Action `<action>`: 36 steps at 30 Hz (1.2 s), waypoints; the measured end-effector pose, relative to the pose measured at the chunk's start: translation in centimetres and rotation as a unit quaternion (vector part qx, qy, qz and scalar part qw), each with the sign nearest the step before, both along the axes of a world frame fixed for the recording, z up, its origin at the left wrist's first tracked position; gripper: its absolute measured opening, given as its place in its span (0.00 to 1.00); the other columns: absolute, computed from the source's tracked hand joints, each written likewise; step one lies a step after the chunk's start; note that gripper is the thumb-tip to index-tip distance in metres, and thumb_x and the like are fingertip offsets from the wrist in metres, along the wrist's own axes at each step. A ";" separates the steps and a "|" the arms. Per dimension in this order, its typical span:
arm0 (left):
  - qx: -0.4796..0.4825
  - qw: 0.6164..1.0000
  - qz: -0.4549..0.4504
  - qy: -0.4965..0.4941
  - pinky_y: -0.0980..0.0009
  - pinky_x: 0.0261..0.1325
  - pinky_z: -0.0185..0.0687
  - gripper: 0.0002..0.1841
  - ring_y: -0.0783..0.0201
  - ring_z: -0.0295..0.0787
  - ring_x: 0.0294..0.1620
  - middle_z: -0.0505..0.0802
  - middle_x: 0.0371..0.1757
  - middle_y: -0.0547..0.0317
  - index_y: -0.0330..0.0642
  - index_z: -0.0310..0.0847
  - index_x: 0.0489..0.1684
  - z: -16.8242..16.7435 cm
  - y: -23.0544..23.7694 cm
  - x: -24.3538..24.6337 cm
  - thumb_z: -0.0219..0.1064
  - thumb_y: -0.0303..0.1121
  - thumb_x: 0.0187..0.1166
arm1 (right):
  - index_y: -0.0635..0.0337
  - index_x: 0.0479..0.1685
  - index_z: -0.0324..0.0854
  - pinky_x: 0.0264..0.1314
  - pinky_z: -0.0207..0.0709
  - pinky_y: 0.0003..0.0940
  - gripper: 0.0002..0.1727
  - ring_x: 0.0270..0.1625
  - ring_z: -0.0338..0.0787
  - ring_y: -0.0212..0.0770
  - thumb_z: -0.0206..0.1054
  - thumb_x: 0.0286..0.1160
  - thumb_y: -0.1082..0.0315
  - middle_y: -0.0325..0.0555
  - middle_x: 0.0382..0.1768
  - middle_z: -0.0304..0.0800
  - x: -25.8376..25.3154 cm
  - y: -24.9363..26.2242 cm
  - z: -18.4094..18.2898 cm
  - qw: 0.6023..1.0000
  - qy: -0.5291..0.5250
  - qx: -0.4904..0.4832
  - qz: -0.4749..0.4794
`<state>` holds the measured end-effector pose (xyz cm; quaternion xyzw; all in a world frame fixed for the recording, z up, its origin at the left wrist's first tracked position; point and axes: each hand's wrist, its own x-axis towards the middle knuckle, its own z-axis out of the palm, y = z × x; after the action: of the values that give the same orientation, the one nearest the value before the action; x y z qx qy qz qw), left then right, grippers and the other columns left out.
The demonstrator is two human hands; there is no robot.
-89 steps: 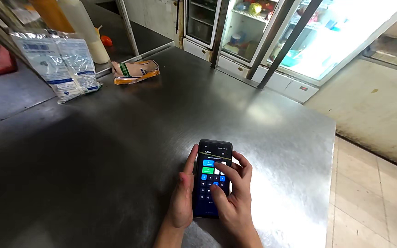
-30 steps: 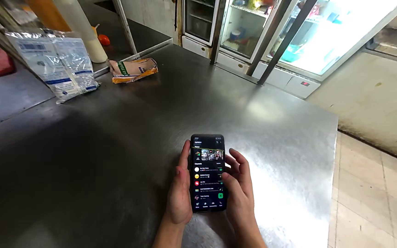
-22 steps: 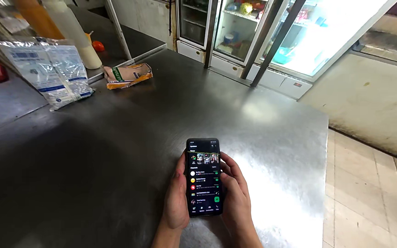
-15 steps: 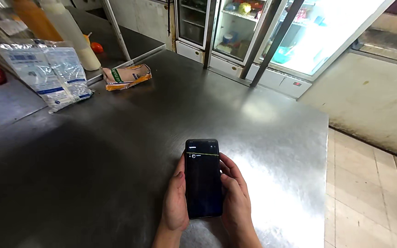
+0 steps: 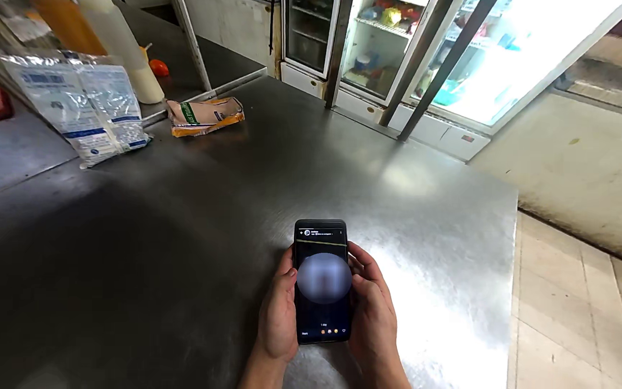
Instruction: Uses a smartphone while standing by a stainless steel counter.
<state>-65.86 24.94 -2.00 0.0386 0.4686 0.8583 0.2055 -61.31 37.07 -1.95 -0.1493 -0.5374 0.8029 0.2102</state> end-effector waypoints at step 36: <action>0.002 1.000 0.005 0.011 0.61 0.74 0.78 0.31 0.59 0.81 0.72 0.83 0.73 0.48 0.43 0.56 0.87 0.1 0.4 0.1 0.41 0.45 0.84 | 0.64 0.74 0.74 0.52 0.86 0.37 0.29 0.49 0.91 0.42 0.50 0.71 0.68 0.55 0.51 0.89 -0.1 0.0 0.4 1.000 -0.012 -0.016 -0.013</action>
<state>-65.79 25.30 -1.93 0.0466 0.4692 0.8598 0.1958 -61.36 37.04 -1.54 -0.1690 -0.5248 0.8068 0.2122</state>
